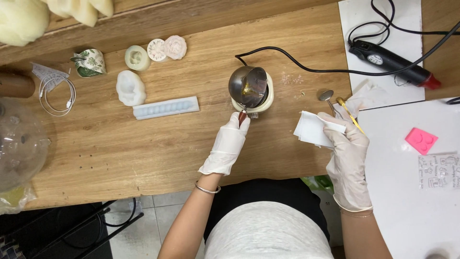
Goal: The person cleans a small metal melting pot using a paper towel and a scraper.
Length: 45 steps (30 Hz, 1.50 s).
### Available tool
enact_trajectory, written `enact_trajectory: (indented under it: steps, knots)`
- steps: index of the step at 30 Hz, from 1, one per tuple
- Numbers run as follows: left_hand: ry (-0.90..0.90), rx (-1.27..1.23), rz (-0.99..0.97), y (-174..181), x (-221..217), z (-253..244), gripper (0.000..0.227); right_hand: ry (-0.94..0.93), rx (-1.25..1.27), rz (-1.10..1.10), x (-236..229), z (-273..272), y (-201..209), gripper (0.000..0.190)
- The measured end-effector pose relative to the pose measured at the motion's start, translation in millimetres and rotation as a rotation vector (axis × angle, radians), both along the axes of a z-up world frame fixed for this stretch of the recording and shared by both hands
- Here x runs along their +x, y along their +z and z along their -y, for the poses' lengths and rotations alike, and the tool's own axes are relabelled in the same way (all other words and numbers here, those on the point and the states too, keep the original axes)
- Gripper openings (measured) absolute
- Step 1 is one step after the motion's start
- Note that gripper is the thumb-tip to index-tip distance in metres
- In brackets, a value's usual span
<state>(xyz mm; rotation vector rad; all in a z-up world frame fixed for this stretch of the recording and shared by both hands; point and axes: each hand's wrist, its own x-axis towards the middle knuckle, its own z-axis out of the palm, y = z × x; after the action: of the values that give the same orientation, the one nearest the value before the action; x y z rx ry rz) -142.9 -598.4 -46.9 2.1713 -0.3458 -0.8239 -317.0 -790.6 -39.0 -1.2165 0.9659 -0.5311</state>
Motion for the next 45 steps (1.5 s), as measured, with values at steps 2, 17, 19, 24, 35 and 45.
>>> enact_trajectory:
  steps: [2, 17, 19, 24, 35, 45]
  knots:
    - [-0.013, -0.043, 0.057, -16, -1, -4, 0.027, 0.014, -0.010, 0.008, 0, -1, -3, 0.026]
    - [-0.110, -0.004, 0.111, -31, 3, -10, 0.028, 0.038, -0.052, 0.032, -1, -14, -6, 0.025]
    - [-0.117, 0.004, 0.100, -28, 2, -10, 0.028, 0.041, -0.061, 0.029, -2, -15, -6, 0.025]
    - [-0.108, 0.003, 0.045, -21, 3, -9, 0.028, 0.048, -0.068, 0.019, 3, -21, -3, 0.024]
    - [-0.134, -0.006, 0.138, -39, 1, -10, 0.027, 0.038, -0.063, 0.017, 2, -20, -4, 0.023]
    - [-0.157, -0.032, 0.214, -50, -5, -10, 0.025, 0.049, -0.063, 0.001, 4, -19, -4, 0.024]
